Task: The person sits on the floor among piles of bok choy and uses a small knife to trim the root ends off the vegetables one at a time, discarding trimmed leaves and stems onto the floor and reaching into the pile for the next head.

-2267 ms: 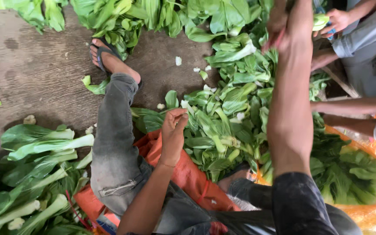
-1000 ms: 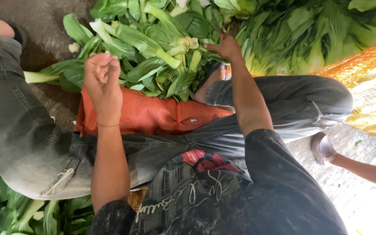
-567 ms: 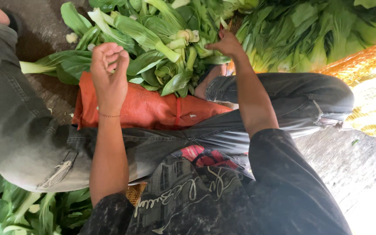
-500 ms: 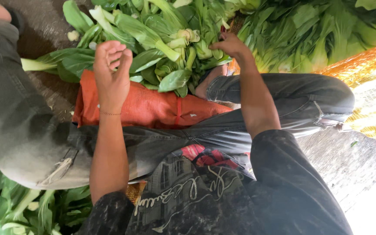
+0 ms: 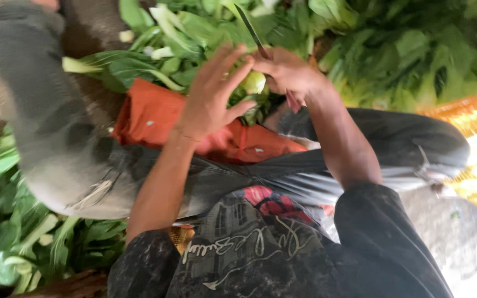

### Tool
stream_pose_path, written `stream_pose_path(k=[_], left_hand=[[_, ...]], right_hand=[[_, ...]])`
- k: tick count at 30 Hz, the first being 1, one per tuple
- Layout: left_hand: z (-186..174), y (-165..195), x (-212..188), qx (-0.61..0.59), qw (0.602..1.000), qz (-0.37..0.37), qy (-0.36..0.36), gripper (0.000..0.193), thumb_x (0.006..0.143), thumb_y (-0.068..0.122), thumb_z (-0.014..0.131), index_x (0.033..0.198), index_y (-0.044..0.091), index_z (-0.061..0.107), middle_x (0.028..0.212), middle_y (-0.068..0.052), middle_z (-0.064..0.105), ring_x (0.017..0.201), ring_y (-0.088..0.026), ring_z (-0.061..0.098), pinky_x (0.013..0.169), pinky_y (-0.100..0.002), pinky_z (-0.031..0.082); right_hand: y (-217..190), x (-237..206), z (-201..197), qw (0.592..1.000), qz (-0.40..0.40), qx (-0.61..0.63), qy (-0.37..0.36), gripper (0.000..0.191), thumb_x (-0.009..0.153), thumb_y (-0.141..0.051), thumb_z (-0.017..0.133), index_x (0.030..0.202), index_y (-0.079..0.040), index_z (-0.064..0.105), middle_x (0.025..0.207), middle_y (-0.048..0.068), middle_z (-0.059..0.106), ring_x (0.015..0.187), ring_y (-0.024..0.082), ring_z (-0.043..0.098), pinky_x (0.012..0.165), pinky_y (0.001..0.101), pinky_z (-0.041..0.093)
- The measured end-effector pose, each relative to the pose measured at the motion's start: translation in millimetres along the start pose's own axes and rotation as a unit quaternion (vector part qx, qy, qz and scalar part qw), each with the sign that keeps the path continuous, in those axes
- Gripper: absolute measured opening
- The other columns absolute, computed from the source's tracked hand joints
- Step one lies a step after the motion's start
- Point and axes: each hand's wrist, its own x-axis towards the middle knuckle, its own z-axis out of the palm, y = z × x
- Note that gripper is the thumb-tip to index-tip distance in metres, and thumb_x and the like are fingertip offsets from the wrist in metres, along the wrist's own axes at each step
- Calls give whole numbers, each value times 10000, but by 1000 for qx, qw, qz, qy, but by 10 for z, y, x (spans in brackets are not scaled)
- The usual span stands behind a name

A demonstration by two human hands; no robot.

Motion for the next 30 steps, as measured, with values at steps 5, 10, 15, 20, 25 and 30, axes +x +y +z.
stream_pose_path(k=[5, 10, 15, 20, 25, 30], left_hand=[[-148, -54, -101, -98, 987, -105, 73, 575, 1015, 231, 776, 1492, 70, 497, 1303, -82, 684, 1235, -314, 626, 1117, -433, 469], [-223, -34, -174, -195, 955, -186, 126, 411, 995, 209, 760, 1315, 46, 559, 1143, -145, 664, 1048, -307, 650, 959, -404, 528], [-185, 20, -191, -227, 944, -226, 79, 418, 906, 248, 831, 1159, 36, 576, 992, -134, 666, 919, -308, 677, 831, -411, 545], [-186, 38, -206, -174, 977, -92, 85, 474, 889, 302, 852, 1164, 34, 575, 1060, -148, 630, 995, -391, 624, 869, -468, 521], [-188, 44, -213, -167, 979, -91, 68, 515, 911, 409, 840, 1157, 39, 579, 1035, -142, 619, 971, -401, 618, 846, -489, 509], [-195, 31, -232, -162, 981, -84, 63, 535, 922, 414, 823, 1180, 27, 559, 1042, -155, 617, 964, -414, 614, 824, -492, 504]], right_hand=[[-267, -324, 332, 960, -276, -33, 21, 516, 1077, -493, 580, 1228, -7, 663, 822, 24, 727, 642, 109, 521, 576, 319, 401], [-288, -688, 443, 819, -417, -365, 149, 469, 1099, -462, 546, 1031, 0, 593, 686, 113, 564, 581, 271, 584, 564, 425, 462], [-349, -856, 556, 765, -448, -444, 132, 461, 1107, -465, 571, 942, -34, 578, 711, 100, 612, 603, 327, 624, 577, 455, 488], [-504, -890, 611, 741, -458, -472, 137, 503, 1111, -503, 548, 909, -43, 565, 720, 117, 584, 608, 337, 608, 576, 455, 476], [-564, -890, 671, 732, -462, -484, 126, 533, 1091, -537, 514, 874, -52, 562, 686, 115, 553, 573, 331, 591, 545, 453, 461], [-566, -885, 690, 732, -464, -483, 125, 539, 1099, -537, 508, 877, -49, 561, 694, 113, 558, 577, 328, 594, 536, 444, 459]])
